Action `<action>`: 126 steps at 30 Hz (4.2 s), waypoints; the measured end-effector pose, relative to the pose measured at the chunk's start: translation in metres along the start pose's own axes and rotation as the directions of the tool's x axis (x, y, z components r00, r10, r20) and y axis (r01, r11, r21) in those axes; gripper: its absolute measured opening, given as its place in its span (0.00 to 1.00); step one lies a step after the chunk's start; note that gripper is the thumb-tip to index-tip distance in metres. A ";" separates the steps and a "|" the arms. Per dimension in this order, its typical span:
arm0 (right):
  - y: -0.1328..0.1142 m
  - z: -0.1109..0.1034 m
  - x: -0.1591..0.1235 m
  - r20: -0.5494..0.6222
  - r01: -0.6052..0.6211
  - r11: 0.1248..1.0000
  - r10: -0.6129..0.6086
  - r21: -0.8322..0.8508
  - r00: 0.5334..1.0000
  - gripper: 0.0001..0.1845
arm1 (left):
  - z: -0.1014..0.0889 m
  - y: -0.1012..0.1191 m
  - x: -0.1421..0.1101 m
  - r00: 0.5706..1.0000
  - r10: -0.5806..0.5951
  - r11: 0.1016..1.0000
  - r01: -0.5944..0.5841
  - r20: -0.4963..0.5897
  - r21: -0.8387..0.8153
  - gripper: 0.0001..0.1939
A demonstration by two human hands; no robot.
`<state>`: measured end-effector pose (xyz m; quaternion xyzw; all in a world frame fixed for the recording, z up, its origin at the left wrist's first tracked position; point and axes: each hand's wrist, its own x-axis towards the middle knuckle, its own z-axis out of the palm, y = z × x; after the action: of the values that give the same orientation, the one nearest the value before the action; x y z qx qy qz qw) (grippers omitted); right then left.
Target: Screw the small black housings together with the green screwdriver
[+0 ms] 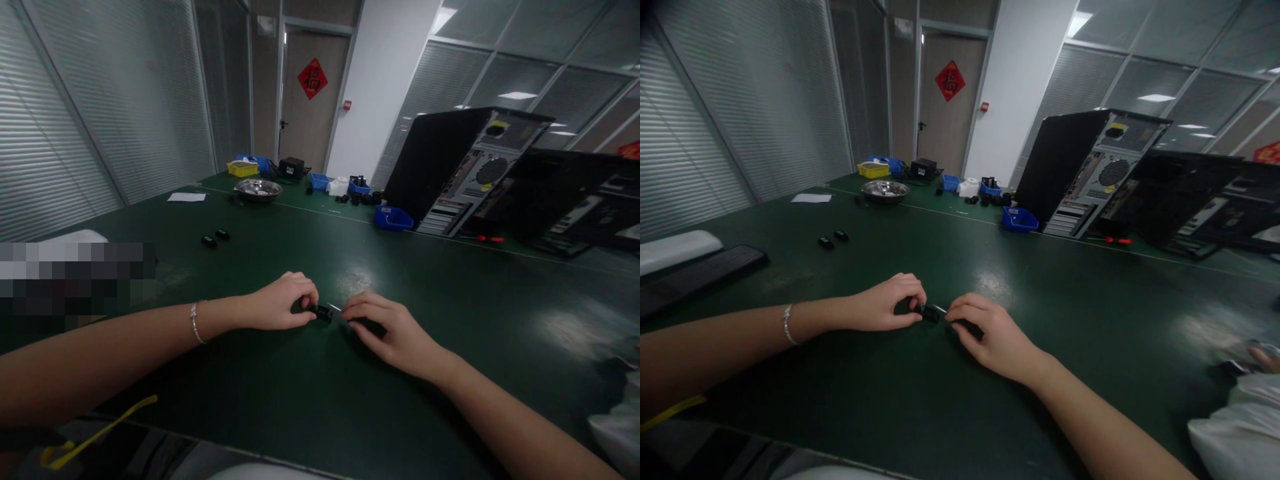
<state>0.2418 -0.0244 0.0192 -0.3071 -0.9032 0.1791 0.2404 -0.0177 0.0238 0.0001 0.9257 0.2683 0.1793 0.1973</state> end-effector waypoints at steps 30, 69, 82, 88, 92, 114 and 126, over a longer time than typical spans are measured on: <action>0.012 0.000 -0.002 -0.093 -0.123 0.989 0.115 -0.086 0.989 0.17 | -0.049 -0.014 -0.010 0.983 -0.120 0.974 0.143 0.137 -0.177 0.10; -0.016 0.015 0.010 -0.197 0.014 0.986 0.018 0.163 0.980 0.10 | 0.001 0.026 0.008 0.958 -0.241 0.412 0.249 0.159 -0.876 0.16; -0.005 0.014 0.007 -0.274 -0.041 0.947 0.134 0.320 0.953 0.03 | -0.005 0.019 0.008 0.973 -0.229 0.717 0.141 -0.039 -0.683 0.11; 0.008 0.019 0.009 -0.304 -0.151 0.912 0.278 0.380 0.911 0.04 | -0.002 0.007 0.006 0.989 -0.128 0.948 0.101 -0.069 -0.302 0.18; 0.004 0.024 0.010 -0.261 -0.188 0.896 0.310 0.403 0.914 0.04 | 0.003 0.008 0.007 0.997 -0.081 0.970 0.077 -0.008 -0.233 0.11; -0.009 0.025 0.010 -0.110 -0.256 0.924 0.297 0.285 0.948 0.06 | 0.009 0.023 0.004 0.995 -0.090 0.978 0.081 -0.043 -0.194 0.10; -0.005 0.027 0.010 -0.017 -0.377 0.873 0.402 0.310 0.916 0.06 | 0.011 0.023 0.004 0.996 -0.078 0.983 0.070 -0.042 -0.168 0.09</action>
<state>0.2177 -0.0263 0.0026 -0.4496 -0.7745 0.3462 0.2794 -0.0003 0.0051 0.0025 0.8907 0.2913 0.2161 0.2740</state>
